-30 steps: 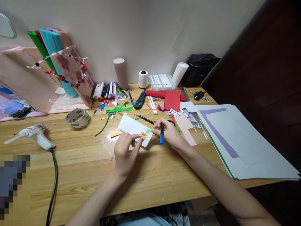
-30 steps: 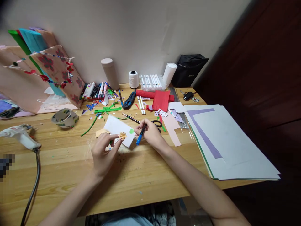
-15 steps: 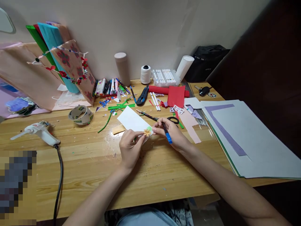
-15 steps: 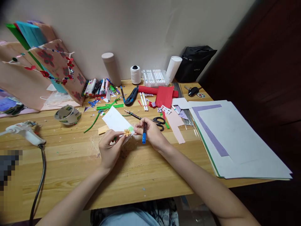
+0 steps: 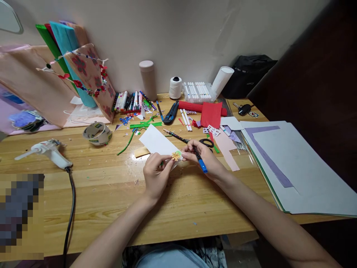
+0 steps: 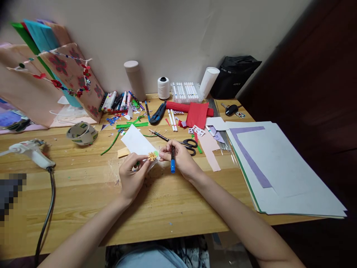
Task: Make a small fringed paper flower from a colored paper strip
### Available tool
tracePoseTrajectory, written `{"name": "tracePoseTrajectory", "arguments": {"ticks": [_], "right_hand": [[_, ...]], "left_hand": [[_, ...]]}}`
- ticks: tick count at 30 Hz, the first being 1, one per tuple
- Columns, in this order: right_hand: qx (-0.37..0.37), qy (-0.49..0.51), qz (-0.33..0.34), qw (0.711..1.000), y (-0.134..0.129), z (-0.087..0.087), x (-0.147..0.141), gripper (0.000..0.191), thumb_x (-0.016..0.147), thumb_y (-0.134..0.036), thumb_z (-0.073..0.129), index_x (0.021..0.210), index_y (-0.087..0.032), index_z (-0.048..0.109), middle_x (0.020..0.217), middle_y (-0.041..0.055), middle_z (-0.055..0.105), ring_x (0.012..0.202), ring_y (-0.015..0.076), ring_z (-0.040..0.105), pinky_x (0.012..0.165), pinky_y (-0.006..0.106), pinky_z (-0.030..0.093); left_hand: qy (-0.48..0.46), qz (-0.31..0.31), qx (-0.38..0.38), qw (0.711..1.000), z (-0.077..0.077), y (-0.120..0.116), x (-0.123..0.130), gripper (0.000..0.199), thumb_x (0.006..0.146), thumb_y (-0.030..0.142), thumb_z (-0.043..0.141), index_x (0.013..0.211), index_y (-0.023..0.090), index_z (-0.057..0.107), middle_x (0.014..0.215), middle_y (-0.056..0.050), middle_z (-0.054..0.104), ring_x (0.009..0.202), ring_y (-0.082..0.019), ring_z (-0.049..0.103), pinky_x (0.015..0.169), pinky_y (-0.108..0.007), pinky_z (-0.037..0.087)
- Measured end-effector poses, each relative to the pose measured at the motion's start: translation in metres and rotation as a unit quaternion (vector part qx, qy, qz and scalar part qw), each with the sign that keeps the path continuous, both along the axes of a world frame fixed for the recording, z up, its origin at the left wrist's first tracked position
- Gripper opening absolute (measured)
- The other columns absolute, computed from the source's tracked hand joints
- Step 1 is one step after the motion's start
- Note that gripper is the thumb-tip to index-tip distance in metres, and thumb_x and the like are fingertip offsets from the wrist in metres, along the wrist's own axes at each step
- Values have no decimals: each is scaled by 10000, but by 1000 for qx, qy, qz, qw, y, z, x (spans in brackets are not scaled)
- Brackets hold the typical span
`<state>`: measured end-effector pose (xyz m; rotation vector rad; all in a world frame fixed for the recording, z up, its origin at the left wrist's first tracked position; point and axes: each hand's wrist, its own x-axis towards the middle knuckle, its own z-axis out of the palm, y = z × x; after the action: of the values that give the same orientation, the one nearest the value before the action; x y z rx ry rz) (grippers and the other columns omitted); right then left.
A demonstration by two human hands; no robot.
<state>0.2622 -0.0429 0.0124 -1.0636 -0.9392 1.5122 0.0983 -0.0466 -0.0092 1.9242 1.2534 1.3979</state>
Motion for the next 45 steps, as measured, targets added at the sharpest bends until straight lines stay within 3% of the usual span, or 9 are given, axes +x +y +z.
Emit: {"name": "tracePoseTrajectory", "arguments": {"ticks": [7,12,18,20,24,27,31,36,45], "right_hand": [[11,-153,38,987,11,-14,17,304,602,-231,762,709,-191,481,698,-19,601,653,124,584,607,254,466],[85,-262,37,961,16,-34,20,164,703,-237,672,738,-189,518,766,11,642,727,159,624,650,285,480],[142,-347,-35,926,13,-25,17,71,796,-260,595,827,-202,571,861,32,656,810,168,620,699,293,465],[153,-352,-59,922,11,-20,17,120,802,-313,602,838,-204,567,849,31,646,778,164,609,666,282,458],[139,-277,-48,950,10,-18,16,236,875,-436,484,938,-212,524,708,-1,603,581,125,546,558,257,428],[132,-233,-30,963,11,-19,15,290,921,-436,373,991,-211,542,585,-37,481,532,119,469,522,246,374],[158,-161,-9,974,6,-16,13,168,865,-370,501,920,-214,527,609,-45,447,559,113,444,542,243,344],[129,-92,97,982,-6,-11,2,159,837,-313,574,862,-208,458,663,-16,583,615,120,530,586,248,385],[107,-181,109,971,-10,-11,-8,119,819,-284,586,819,-200,502,708,-10,590,648,127,555,602,245,420]], "left_hand": [[-4,47,6,999,4,9,-14,61,769,237,653,766,177,650,591,36,473,569,-98,435,559,-228,336],[53,78,-41,995,1,29,-27,139,779,315,634,784,179,662,627,23,527,581,-101,452,578,-225,345],[159,106,-123,974,-6,44,-30,197,777,374,605,808,194,681,735,-12,645,607,-125,513,598,-246,361],[182,108,-144,967,-7,44,-30,197,769,385,610,792,204,682,739,-15,655,640,-141,541,600,-253,358],[194,100,-183,958,-7,43,-31,180,766,390,612,765,221,673,759,-14,664,693,-163,570,605,-262,361],[196,114,-173,959,-6,41,-32,213,743,382,641,884,223,650,716,-9,615,684,-168,558,607,-264,372],[156,28,-123,980,-3,32,-28,413,734,323,662,1102,194,526,826,-19,568,714,-149,534,642,-256,419],[139,-143,-140,970,-6,17,-18,362,821,165,505,1179,177,447,852,-28,545,772,-143,534,718,-258,434],[149,-191,-154,958,-4,9,-15,478,766,29,384,1218,179,422,1000,-81,603,890,-171,573,755,-276,443]]}}
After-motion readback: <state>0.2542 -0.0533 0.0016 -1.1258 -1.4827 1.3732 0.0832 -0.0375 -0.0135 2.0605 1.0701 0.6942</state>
